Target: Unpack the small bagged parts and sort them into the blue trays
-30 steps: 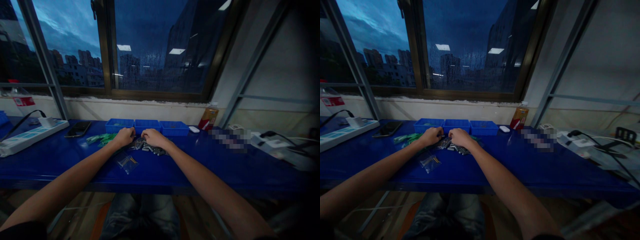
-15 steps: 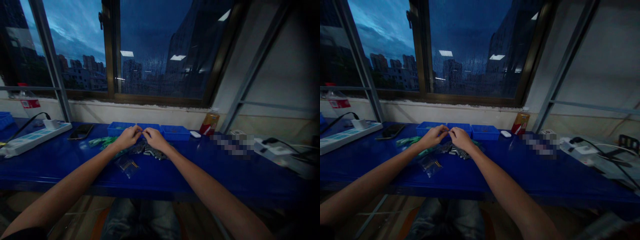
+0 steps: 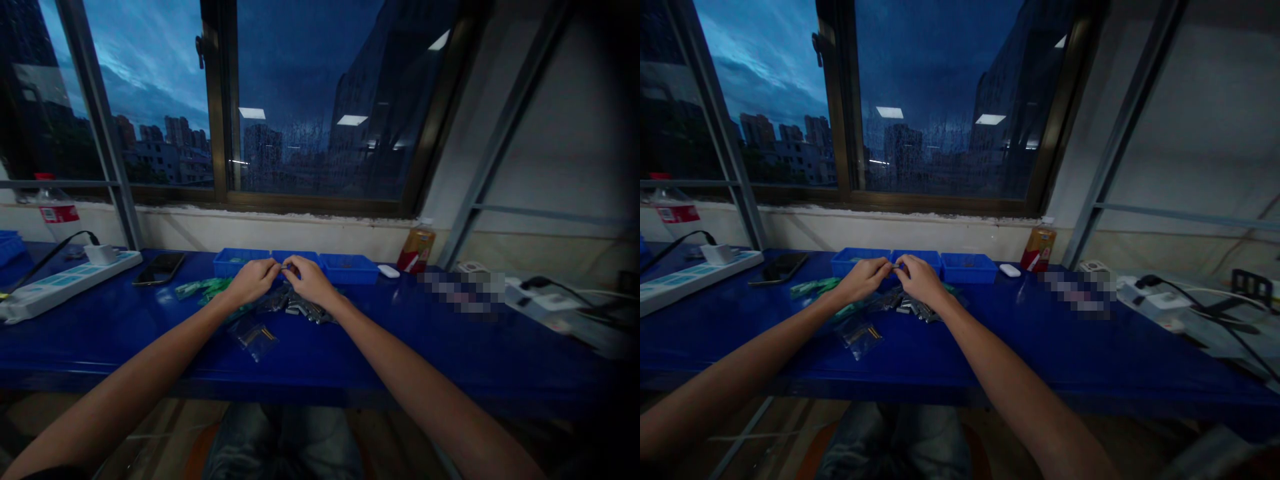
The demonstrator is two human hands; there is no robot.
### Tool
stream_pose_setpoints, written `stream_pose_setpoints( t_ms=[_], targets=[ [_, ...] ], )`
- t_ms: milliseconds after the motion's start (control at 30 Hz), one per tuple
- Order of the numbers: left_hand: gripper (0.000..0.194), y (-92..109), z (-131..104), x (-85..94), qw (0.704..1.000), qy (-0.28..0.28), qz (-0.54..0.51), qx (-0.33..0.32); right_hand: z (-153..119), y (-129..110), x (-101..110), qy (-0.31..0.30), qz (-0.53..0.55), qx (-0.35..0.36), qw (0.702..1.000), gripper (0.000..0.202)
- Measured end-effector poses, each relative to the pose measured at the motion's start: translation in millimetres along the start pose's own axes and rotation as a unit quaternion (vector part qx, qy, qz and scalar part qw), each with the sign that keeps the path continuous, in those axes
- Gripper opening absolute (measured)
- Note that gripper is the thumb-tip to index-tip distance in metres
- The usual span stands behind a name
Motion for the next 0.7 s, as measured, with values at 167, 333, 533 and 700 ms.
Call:
stream_pose_setpoints(
  t_ms=[167, 333, 533, 700],
  targets=[
    [0.025, -1.6, -1.5, 3.1, 0.998, 0.034, -0.048, -0.003, 1.1, -2.2, 3.5, 0.011, -0.026, -0.005, 1.000, 0.021],
    [0.022, 2.2, -2.5, 4.1, 0.997, 0.048, -0.047, -0.030, 3.6, -1.9, 1.3, -0.007, -0.032, 0.000, 0.999, 0.027],
    [0.028, 2.2, -1.8, 5.8, 0.999, 0.036, -0.003, -0.006, 1.9, -0.7, 2.4, 0.007, 0.009, -0.013, 1.000, 0.021],
    [0.036, 1.1, -0.5, 4.3, 1.000, 0.008, 0.003, 0.005, 1.1, -2.0, 3.2, 0.007, 0.032, -0.011, 0.999, 0.018]
  ],
)
Point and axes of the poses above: each hand's wrist, its own z-axis towards the middle knuckle, its own x-axis out of the back of the hand, y = z × x, the point moved 7 cm from there along z, towards the middle knuckle, and after that the axes turned 3 degrees about z, right-handed, at the moved point
